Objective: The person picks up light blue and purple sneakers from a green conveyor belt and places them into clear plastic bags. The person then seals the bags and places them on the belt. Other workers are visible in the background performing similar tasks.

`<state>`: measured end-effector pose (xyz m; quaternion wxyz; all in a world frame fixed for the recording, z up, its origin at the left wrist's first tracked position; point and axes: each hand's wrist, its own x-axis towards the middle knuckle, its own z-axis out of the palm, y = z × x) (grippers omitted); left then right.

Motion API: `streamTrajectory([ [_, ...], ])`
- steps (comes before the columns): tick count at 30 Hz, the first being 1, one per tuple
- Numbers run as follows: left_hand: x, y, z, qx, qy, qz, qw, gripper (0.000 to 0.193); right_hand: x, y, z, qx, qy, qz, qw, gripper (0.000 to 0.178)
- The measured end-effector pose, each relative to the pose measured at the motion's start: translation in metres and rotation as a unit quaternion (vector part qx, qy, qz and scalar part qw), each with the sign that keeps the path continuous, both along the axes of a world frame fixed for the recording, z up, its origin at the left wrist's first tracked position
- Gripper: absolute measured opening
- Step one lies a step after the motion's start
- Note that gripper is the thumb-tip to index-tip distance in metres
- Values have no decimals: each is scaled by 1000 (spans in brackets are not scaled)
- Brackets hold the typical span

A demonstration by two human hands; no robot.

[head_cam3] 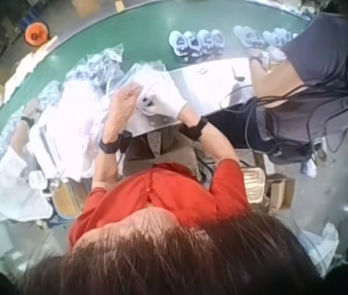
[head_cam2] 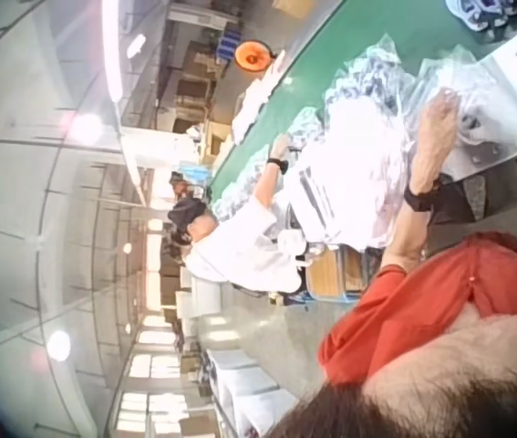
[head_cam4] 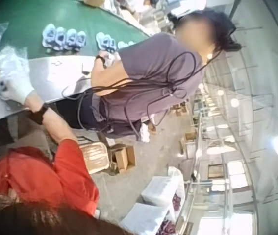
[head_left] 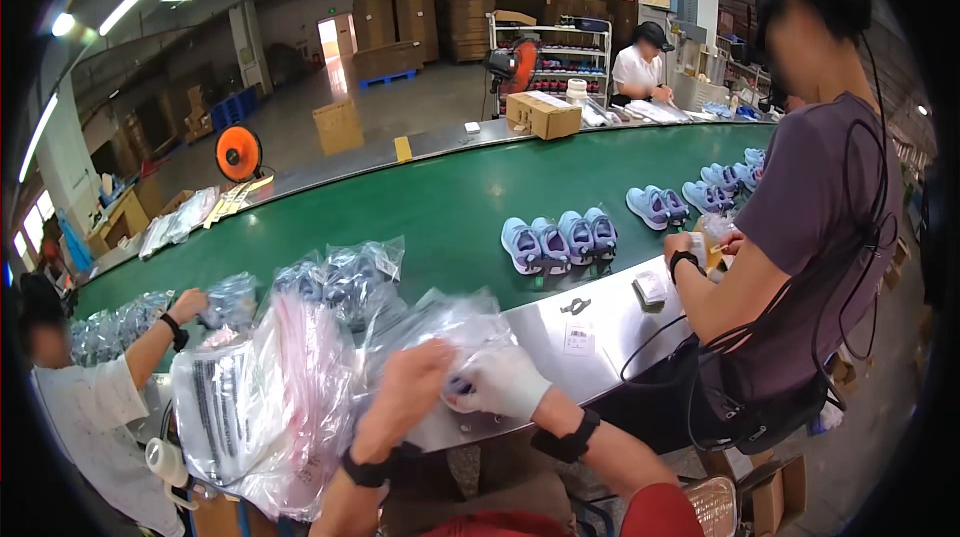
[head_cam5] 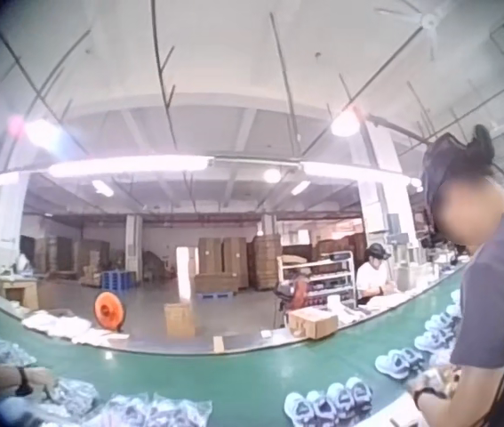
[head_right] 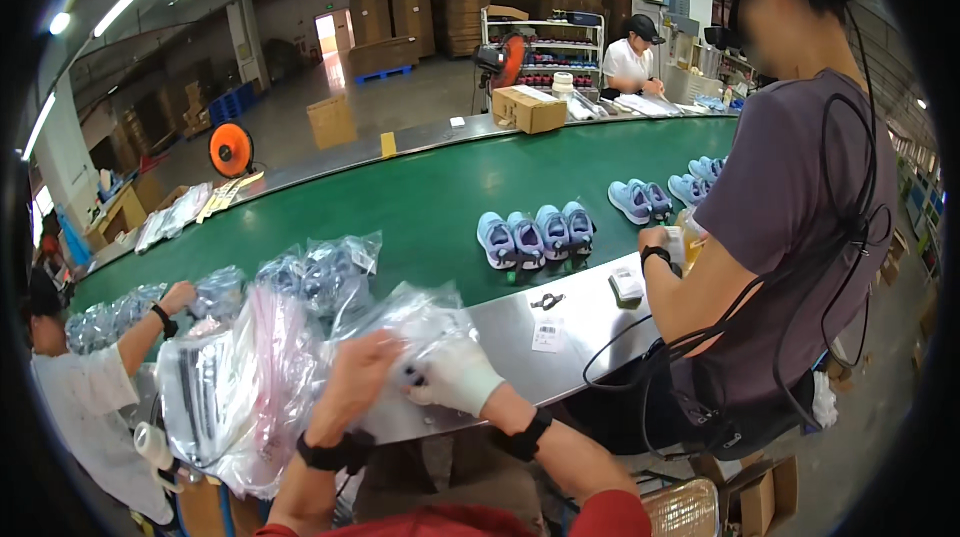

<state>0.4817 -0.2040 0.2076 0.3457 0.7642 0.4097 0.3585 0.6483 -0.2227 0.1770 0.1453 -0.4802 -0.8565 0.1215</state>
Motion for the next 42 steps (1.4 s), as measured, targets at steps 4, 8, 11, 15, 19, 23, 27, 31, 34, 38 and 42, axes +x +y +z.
streamTrajectory([
  [4,19,-50,-28,56,-18,-81,995,8,-7,8,-14,31,33,-88,995,40],
  [8,45,-36,-40,143,-59,-156,976,16,-18,8,-41,71,88,-49,992,39],
  [11,43,-2,12,43,-92,11,995,16,-22,9,-43,66,83,-53,993,38],
  [15,51,23,18,20,-76,-28,997,22,-24,43,-48,78,92,-62,991,37],
  [19,59,8,-12,63,71,-76,993,11,-19,109,-52,119,59,-104,986,36],
  [23,47,33,-22,-79,-142,35,986,12,-26,198,-57,142,-22,-143,979,35],
  [27,27,47,-44,-174,-275,116,938,13,-23,229,-87,48,-87,-120,988,34],
  [31,26,55,-46,-235,-473,239,815,10,10,182,-96,-222,236,-104,940,34],
  [34,25,60,-54,-227,-515,237,792,11,24,118,-71,-291,424,-32,857,50],
  [38,35,46,-61,-244,-470,188,827,14,4,53,-29,-372,463,-30,804,40],
  [42,23,40,-41,-213,-499,260,799,18,61,50,-51,-188,359,-231,885,22],
])
